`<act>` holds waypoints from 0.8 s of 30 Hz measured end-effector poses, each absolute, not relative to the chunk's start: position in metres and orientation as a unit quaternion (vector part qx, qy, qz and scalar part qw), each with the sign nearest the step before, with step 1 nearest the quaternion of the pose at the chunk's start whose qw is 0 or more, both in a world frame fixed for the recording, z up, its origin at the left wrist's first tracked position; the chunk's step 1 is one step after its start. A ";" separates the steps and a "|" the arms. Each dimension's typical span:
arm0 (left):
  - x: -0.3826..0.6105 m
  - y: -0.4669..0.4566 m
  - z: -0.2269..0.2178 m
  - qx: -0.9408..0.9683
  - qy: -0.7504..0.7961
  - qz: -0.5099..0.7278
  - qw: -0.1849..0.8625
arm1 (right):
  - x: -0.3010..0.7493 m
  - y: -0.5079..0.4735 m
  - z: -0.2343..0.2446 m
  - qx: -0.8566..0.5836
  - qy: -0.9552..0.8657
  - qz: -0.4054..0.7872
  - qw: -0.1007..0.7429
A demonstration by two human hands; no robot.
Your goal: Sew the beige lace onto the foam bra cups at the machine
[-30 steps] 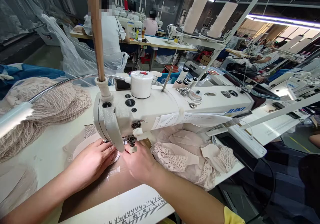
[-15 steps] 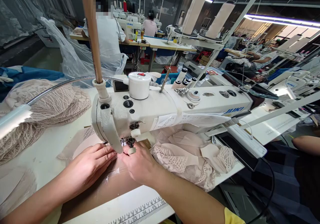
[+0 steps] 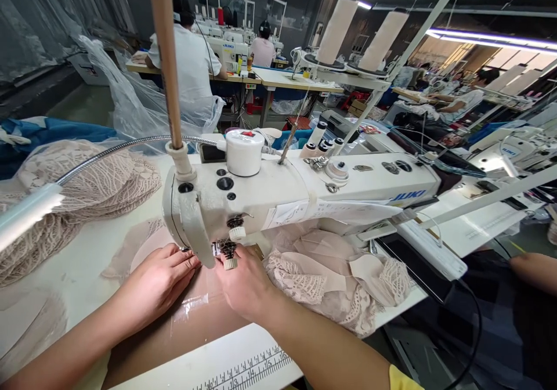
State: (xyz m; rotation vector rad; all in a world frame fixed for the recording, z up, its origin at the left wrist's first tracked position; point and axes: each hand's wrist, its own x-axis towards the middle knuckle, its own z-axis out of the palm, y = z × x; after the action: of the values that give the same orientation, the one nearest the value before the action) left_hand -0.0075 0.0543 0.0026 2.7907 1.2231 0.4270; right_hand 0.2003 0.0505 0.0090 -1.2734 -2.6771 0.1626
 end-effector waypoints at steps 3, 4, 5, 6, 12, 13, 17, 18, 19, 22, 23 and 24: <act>-0.010 0.058 0.001 0.897 0.416 0.143 0.036 | 0.203 0.050 0.006 -0.423 -0.899 0.060 0.102; -0.011 0.059 0.001 0.894 0.422 0.145 0.036 | 0.204 0.051 0.004 -0.423 -0.898 0.062 0.107; -0.011 0.060 0.001 0.891 0.429 0.148 0.035 | 0.205 0.051 0.003 -0.424 -0.897 0.064 0.111; -0.012 0.061 0.002 0.887 0.434 0.151 0.034 | 0.205 0.051 0.002 -0.424 -0.896 0.065 0.115; -0.019 0.068 0.002 0.861 0.481 0.164 0.020 | 0.205 0.051 0.003 -0.414 -0.897 0.067 0.138; -0.021 0.070 0.001 0.856 0.488 0.168 0.016 | 0.205 0.051 0.003 -0.411 -0.898 0.070 0.143; -0.028 0.073 -0.002 0.840 0.513 0.175 0.001 | 0.205 0.051 0.004 -0.400 -0.901 0.073 0.151; -0.029 0.074 -0.003 0.836 0.520 0.175 -0.002 | 0.205 0.051 0.004 -0.401 -0.901 0.074 0.148; -0.030 0.074 -0.003 0.832 0.527 0.173 -0.005 | 0.206 0.051 0.004 -0.403 -0.901 0.075 0.142; -0.032 0.075 0.001 0.820 0.550 0.160 -0.009 | 0.206 0.052 0.002 -0.406 -0.901 0.086 0.129; -0.033 0.075 0.003 0.816 0.557 0.153 -0.009 | 0.207 0.052 0.002 -0.405 -0.900 0.092 0.129; -0.034 0.074 0.006 0.814 0.563 0.144 -0.007 | 0.207 0.051 0.002 -0.404 -0.900 0.098 0.130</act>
State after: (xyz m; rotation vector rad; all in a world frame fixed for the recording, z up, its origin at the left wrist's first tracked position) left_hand -0.0340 0.0741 0.0056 2.5683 1.7767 0.4555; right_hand 0.2068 0.0515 0.0017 -1.1752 -2.6154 0.2834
